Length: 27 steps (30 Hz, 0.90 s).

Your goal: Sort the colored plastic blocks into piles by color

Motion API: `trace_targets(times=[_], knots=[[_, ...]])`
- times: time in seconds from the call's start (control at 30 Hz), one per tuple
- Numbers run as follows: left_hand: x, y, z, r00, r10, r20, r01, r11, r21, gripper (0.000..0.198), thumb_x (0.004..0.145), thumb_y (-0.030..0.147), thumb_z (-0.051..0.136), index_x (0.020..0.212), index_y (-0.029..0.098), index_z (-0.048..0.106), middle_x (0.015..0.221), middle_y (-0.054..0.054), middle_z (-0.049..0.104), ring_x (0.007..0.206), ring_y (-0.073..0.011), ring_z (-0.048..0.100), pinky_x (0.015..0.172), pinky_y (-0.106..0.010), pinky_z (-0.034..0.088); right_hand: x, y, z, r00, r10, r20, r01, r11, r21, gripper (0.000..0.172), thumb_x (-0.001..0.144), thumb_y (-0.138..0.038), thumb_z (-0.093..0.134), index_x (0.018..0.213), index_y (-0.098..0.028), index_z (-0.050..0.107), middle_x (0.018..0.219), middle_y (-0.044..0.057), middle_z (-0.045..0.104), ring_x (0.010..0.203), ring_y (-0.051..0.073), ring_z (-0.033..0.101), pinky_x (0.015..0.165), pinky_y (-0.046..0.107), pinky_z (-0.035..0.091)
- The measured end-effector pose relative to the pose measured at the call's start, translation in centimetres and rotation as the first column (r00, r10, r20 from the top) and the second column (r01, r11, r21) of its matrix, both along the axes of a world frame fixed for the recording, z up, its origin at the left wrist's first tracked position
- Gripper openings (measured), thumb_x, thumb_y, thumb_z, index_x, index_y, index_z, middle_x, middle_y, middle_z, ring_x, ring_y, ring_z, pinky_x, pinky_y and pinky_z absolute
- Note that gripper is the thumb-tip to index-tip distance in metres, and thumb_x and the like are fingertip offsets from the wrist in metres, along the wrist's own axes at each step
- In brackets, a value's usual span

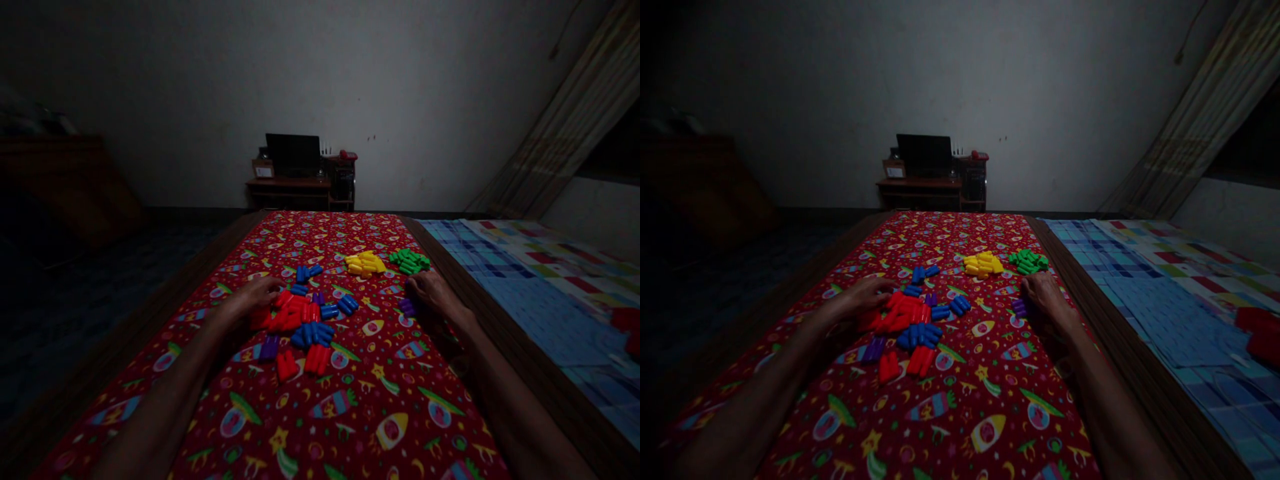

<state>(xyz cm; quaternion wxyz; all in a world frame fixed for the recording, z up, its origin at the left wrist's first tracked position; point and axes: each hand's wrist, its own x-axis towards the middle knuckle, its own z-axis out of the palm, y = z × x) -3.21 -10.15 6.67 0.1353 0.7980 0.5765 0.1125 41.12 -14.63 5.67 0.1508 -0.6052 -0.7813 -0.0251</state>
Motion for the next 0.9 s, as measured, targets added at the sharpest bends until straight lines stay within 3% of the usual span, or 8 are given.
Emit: trace_targets(times=[0.07,0.17,0.3,0.43,0.63,0.73,0.8,0.9], knots=[[1.1,-0.3,-0.2,0.998,-0.04,0.051,0.034,0.994,0.102,0.034,0.078,0.029,0.048,0.102,0.02,0.07,0.109,-0.008,0.071,0.105,-0.0228,0.062,0.094,-0.032,0.046,-0.3,-0.2,0.4,1.0,-0.018,-0.022,0.019,0.998,0.059,0.036,0.091,-0.027,0.034,0.075,-0.017,0.065,0.074,0.009,0.067,0.067,0.018,0.057,0.066,0.028,0.037],[4.0,-1.4,-1.0,0.965,-0.221,0.142,0.184,0.955,0.233,0.036,0.085,0.031,0.045,0.112,0.02,0.066,0.119,-0.009,0.066,0.112,-0.022,0.059,0.1,-0.036,0.043,-1.2,-0.7,1.3,1.0,-0.003,-0.025,0.006,0.995,0.104,0.035,0.092,-0.027,0.035,0.077,-0.017,0.065,0.075,0.008,0.068,0.07,0.018,0.058,0.07,0.028,0.038],[7.5,-2.9,-2.8,0.921,-0.374,0.11,0.349,0.917,0.193,0.035,0.089,0.029,0.041,0.113,0.019,0.065,0.121,-0.01,0.065,0.118,-0.0225,0.055,0.104,-0.038,0.04,-3.5,-1.4,2.4,0.995,0.1,-0.029,-0.095,0.986,0.137,0.034,0.093,-0.024,0.037,0.077,-0.017,0.066,0.073,0.008,0.067,0.068,0.018,0.058,0.074,0.028,0.038],[8.0,-3.4,-3.0,0.934,-0.327,0.146,0.303,0.938,0.166,0.029,0.089,0.027,0.044,0.103,0.019,0.069,0.11,-0.011,0.068,0.107,-0.0233,0.061,0.097,-0.037,0.046,-7.1,-2.4,2.2,0.965,0.249,-0.08,-0.236,0.961,0.143,0.028,0.092,-0.019,0.041,0.084,-0.016,0.067,0.075,0.009,0.067,0.069,0.017,0.058,0.075,0.028,0.039],[8.4,-4.3,-0.3,0.876,-0.234,0.422,0.164,0.967,0.195,0.023,0.078,0.027,0.06,0.098,0.021,0.069,0.103,-0.007,0.069,0.093,-0.022,0.065,0.087,-0.036,0.052,-11.9,-4.5,0.4,0.863,0.449,-0.233,-0.434,0.893,0.115,0.022,0.092,-0.027,0.05,0.106,-0.018,0.065,0.082,0.008,0.069,0.072,0.017,0.061,0.07,0.026,0.042],[10.1,-5.9,0.3,0.761,-0.207,0.615,0.138,0.978,0.159,0.03,0.077,0.035,0.064,0.103,0.021,0.067,0.101,-0.005,0.07,0.087,-0.0203,0.066,0.079,-0.033,0.055,-12.8,-5.2,0.3,0.804,0.439,-0.401,-0.43,0.895,0.117,0.032,0.093,-0.033,0.049,0.119,-0.019,0.06,0.092,0.008,0.07,0.081,0.018,0.063,0.072,0.027,0.045],[11.1,-6.9,0.4,0.705,-0.223,0.673,0.161,0.975,0.154,0.03,0.078,0.035,0.063,0.103,0.02,0.067,0.101,-0.006,0.069,0.087,-0.02,0.066,0.077,-0.032,0.056,-13.1,-5.4,0.5,0.759,0.397,-0.516,-0.428,0.902,0.065,0.031,0.092,-0.036,0.049,0.114,-0.019,0.064,0.092,0.007,0.071,0.081,0.018,0.064,0.071,0.026,0.046],[11.8,-7.9,0.4,0.698,-0.258,0.668,0.187,0.966,0.178,0.027,0.081,0.035,0.061,0.103,0.019,0.067,0.102,-0.007,0.069,0.089,-0.02,0.066,0.079,-0.032,0.055,-13.4,-5.4,1.4,0.726,0.331,-0.603,-0.446,0.894,-0.047,0.029,0.092,-0.036,0.049,0.096,-0.017,0.071,0.082,0.003,0.071,0.07,0.015,0.064,0.061,0.022,0.045]])
